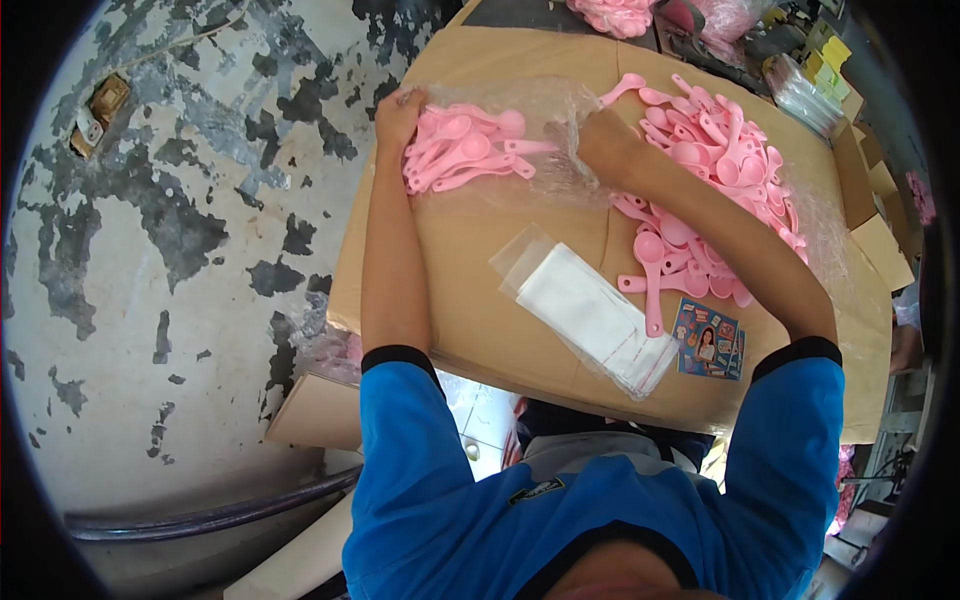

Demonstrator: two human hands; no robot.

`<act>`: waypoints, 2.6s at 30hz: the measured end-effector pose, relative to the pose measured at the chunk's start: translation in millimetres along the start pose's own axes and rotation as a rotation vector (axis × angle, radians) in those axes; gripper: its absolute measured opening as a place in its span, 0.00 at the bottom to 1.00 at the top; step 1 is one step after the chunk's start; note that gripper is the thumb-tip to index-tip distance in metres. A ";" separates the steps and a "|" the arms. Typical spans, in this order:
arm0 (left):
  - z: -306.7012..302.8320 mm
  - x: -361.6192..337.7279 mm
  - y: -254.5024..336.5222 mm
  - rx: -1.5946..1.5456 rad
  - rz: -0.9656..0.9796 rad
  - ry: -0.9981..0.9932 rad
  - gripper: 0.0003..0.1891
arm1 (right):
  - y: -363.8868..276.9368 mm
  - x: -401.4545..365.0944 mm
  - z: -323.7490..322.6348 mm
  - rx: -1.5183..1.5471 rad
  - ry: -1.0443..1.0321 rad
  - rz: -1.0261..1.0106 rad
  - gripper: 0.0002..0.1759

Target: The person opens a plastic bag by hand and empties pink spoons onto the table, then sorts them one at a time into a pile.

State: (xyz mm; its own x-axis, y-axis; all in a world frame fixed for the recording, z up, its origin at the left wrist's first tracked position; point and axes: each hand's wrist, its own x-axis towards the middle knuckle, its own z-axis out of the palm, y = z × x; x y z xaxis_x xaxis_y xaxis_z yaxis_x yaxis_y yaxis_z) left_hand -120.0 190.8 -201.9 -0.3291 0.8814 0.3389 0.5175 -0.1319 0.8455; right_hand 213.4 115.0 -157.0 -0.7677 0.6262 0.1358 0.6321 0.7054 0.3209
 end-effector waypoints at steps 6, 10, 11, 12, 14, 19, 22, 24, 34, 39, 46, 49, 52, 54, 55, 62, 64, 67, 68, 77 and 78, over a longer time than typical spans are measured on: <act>1.6 -1.2 -0.2 -0.022 0.072 -0.011 0.21 | 16.2 -81.3 -112.6 0.192 -0.145 0.156 0.14; 0.3 -3.6 4.5 -0.017 0.077 -0.011 0.23 | 36.1 -132.0 -173.0 0.158 -0.394 0.396 0.14; 0.5 -4.8 5.5 -0.004 0.078 -0.011 0.23 | 40.4 -147.2 -168.3 0.054 -0.268 0.365 0.15; -0.5 -4.5 6.8 -0.006 0.078 -0.045 0.23 | 46.4 -166.0 -160.4 -0.047 -0.142 0.332 0.15; 2.3 -4.9 8.6 0.006 0.096 -0.029 0.23 | 52.7 -177.9 -155.2 -0.129 0.079 0.258 0.18; 1.9 -6.9 10.4 0.004 0.061 -0.019 0.22 | 43.7 -97.2 -95.4 0.432 -0.151 0.094 0.16; 1.8 1.1 -1.5 -0.002 0.057 0.012 0.20 | 11.9 -29.5 -50.6 0.627 -0.391 -0.002 0.17; 1.7 -1.3 1.3 0.005 0.064 0.018 0.20 | -3.4 -4.1 -22.1 0.634 -0.114 -0.206 0.19; 2.2 4.4 -7.8 -0.040 0.063 0.008 0.21 | -43.7 50.4 38.3 0.593 0.123 -0.315 0.19; 4.3 3.2 -6.4 -0.025 0.033 0.015 0.22 | -12.1 -22.5 -57.2 0.615 -0.249 0.028 0.09; 1.8 4.3 -8.3 -0.032 0.107 -0.014 0.19 | 43.9 -110.2 -102.9 0.692 0.106 -0.082 0.09; -1.2 15.3 -25.6 0.006 0.113 -0.052 0.19 | 55.7 -152.7 -128.6 0.697 0.079 0.068 0.09; -1.8 8.0 -12.5 0.010 0.131 -0.075 0.18 | 74.0 -189.5 -134.0 0.723 0.056 0.215 0.09; 1.2 6.0 -11.9 -0.051 0.175 -0.050 0.18 | 79.8 -207.4 -142.6 0.770 0.064 0.275 0.10; 1.2 6.2 -11.9 -0.076 0.193 -0.034 0.18 | 81.4 -214.2 -147.1 0.798 0.068 0.298 0.10; -2.8 -4.8 1.6 -0.092 0.080 -0.076 0.19 | 88.4 -234.9 -160.3 0.337 0.078 0.510 0.31; -1.4 0.0 -4.1 -0.081 0.107 -0.064 0.19 | 87.7 -228.2 -175.6 0.187 0.013 0.589 0.30; 2.5 11.4 -21.3 -0.080 0.116 -0.040 0.19 | 94.7 -210.0 -179.0 0.200 -0.010 0.507 0.23; 3.2 10.7 -20.5 -0.087 0.125 -0.034 0.19 | 94.0 -203.4 -178.3 0.195 -0.006 0.479 0.20; 4.6 9.6 -20.6 -0.065 0.100 -0.014 0.19 | 83.9 -128.9 -143.3 0.418 0.112 0.169 0.10; 3.7 7.7 -16.8 -0.057 0.083 -0.020 0.19 | 74.5 -120.3 -134.5 0.518 0.060 0.184 0.12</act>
State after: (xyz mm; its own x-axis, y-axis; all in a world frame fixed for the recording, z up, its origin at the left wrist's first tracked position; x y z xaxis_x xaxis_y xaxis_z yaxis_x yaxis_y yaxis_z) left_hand -128.3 201.5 -215.0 -0.2705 0.8751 0.4012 0.4966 -0.2302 0.8369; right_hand 338.7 47.5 -23.3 -0.6350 0.7452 0.2036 0.7138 0.6668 -0.2143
